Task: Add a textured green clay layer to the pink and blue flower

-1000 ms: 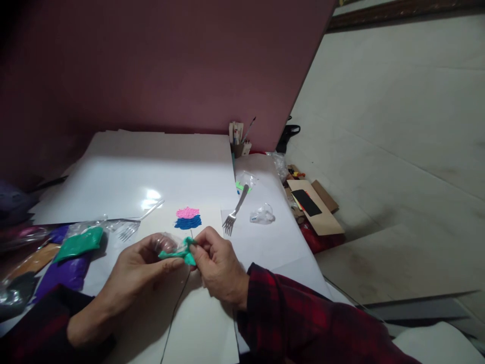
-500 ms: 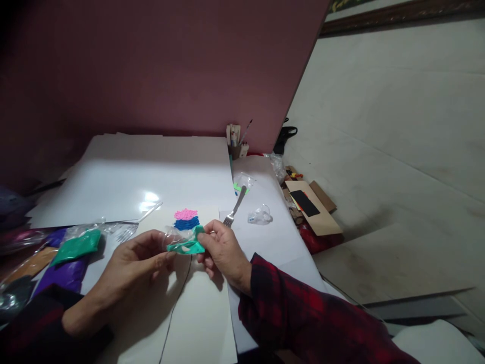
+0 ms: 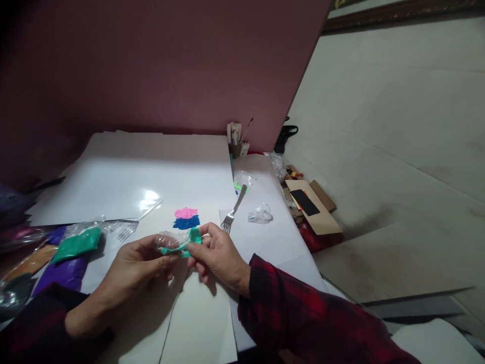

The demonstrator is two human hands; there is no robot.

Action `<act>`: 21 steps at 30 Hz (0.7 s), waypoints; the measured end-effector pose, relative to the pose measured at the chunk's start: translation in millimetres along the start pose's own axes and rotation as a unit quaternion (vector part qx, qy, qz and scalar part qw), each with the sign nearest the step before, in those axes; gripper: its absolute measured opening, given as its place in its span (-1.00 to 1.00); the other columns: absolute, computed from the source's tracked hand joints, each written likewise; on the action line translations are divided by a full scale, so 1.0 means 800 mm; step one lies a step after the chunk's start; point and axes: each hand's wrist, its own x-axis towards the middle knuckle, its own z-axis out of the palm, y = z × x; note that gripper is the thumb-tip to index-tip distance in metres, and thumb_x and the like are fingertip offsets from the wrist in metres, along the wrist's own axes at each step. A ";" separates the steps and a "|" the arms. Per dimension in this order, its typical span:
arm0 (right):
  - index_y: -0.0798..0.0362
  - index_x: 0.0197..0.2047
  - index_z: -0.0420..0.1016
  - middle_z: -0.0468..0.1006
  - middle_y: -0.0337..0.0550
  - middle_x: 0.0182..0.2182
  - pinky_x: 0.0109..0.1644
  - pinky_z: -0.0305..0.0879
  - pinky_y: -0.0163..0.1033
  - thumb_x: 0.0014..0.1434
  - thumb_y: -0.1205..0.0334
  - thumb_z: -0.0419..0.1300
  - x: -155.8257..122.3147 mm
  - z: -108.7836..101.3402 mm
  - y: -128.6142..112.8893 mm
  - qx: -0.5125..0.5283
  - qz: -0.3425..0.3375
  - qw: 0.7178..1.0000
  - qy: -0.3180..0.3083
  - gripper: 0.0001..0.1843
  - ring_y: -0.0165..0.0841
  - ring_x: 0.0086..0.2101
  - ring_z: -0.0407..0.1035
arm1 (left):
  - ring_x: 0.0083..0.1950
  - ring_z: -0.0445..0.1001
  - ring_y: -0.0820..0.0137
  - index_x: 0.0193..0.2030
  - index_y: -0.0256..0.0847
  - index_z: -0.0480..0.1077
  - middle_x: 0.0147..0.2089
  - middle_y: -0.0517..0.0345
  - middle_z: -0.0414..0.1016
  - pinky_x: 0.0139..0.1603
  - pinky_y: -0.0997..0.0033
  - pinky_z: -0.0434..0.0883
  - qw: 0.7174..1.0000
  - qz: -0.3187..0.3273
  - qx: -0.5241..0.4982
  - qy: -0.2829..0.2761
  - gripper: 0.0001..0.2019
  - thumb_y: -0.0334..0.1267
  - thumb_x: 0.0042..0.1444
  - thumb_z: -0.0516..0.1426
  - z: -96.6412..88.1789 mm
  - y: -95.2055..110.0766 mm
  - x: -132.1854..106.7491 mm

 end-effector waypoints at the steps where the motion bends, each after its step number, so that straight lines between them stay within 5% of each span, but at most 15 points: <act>1: 0.04 -0.21 0.20 0.46 -0.37 -0.60 -0.77 0.19 -0.52 0.12 0.12 0.26 0.000 0.000 0.000 -0.001 -0.002 1.000 0.001 -0.69 -0.58 -0.75 0.19 | -0.58 0.36 0.49 -0.32 -0.25 0.40 -0.56 0.20 0.48 -0.61 0.56 0.19 1.000 0.001 -0.010 0.002 -0.79 -0.28 -0.11 0.30 0.000 0.000 0.000; 11: 0.03 -0.23 0.21 0.48 -0.36 -0.61 -0.79 0.15 -0.51 0.13 0.14 0.23 -0.002 0.004 0.003 -0.019 -0.002 0.999 0.030 -0.74 -0.56 -0.75 0.21 | -0.56 0.39 0.46 -0.31 -0.22 0.36 -0.55 0.21 0.48 -0.56 0.51 0.27 0.998 0.032 -0.019 -0.045 -0.81 -0.29 -0.06 0.27 0.003 -0.001 -0.001; 21: 0.03 -0.30 0.20 0.43 -0.42 -0.64 -0.80 0.15 -0.49 0.10 0.20 0.24 -0.003 0.009 0.004 0.006 0.002 1.000 0.013 -0.76 -0.60 -0.79 0.11 | -0.63 0.30 0.54 -0.36 -0.23 0.34 -0.57 0.27 0.43 -0.63 0.55 0.27 1.000 0.026 -0.014 0.002 -0.78 -0.31 -0.13 0.30 0.009 -0.001 -0.004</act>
